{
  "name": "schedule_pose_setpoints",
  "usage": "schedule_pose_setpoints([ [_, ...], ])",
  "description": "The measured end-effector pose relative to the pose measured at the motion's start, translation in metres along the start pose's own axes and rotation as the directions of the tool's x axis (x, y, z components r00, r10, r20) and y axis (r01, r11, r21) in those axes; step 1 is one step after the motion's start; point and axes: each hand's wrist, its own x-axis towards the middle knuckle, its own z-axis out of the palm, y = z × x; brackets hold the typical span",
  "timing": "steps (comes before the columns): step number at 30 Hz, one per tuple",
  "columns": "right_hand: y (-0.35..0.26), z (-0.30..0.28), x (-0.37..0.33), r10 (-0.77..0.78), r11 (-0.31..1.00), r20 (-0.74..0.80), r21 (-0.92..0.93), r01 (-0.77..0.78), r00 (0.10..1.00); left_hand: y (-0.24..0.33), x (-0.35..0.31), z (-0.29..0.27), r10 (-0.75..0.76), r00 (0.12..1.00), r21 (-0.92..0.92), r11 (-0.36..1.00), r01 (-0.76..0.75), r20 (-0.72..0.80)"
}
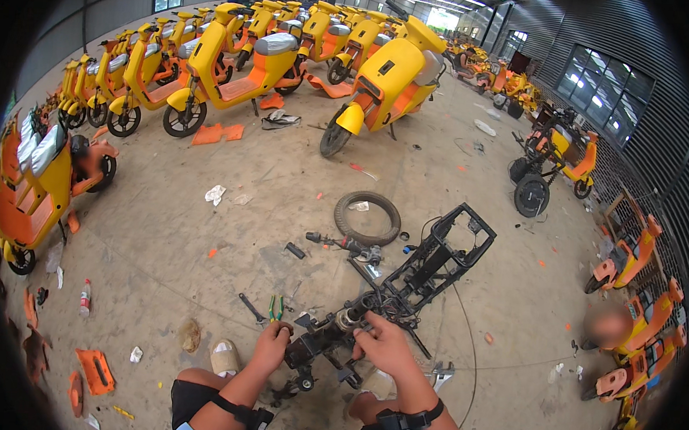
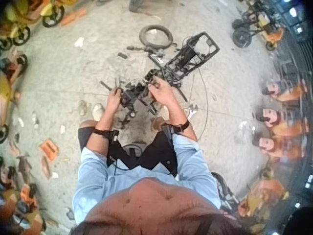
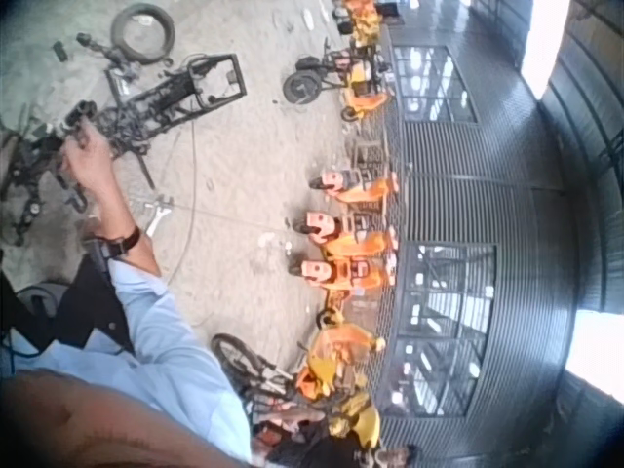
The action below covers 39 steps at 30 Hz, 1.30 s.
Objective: The person assembles a scooter frame by hand and using a large adjustable wrench to tighten a steering column component, then places a small orange clip onto the assembly.
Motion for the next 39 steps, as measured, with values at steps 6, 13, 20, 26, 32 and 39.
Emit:
schedule_pose_setpoints([
  [6,0.001,-0.021,0.008,0.012,1.0,-0.021,0.007,-0.012,1.0,0.005,-0.003,0.001,-0.007,1.0,0.023,1.0,0.007,-0.022],
  [13,-0.001,0.0,0.006,-0.046,0.989,0.0,-0.142,0.046,0.999,0.023,-0.008,0.003,0.06,0.998,0.073,0.996,-0.057,-0.035],
  [20,-0.008,-0.01,0.006,-0.016,0.983,-0.042,-0.184,0.008,0.999,0.024,-0.009,0.002,0.001,1.0,0.031,1.0,0.0,-0.027],
  [26,-0.016,0.003,0.0,-0.013,0.996,-0.015,-0.093,0.012,1.0,0.0,0.001,-0.001,0.021,0.999,0.003,1.0,-0.021,-0.038],
  [32,-0.014,-0.005,0.004,0.052,0.992,0.032,-0.12,-0.048,0.998,-0.007,0.004,0.001,0.02,0.999,0.003,1.0,-0.019,-0.032],
  [39,-0.008,-0.001,0.007,-0.004,0.997,0.03,-0.078,0.006,1.0,0.01,-0.003,-0.001,0.017,0.999,0.047,0.999,-0.015,-0.027],
])
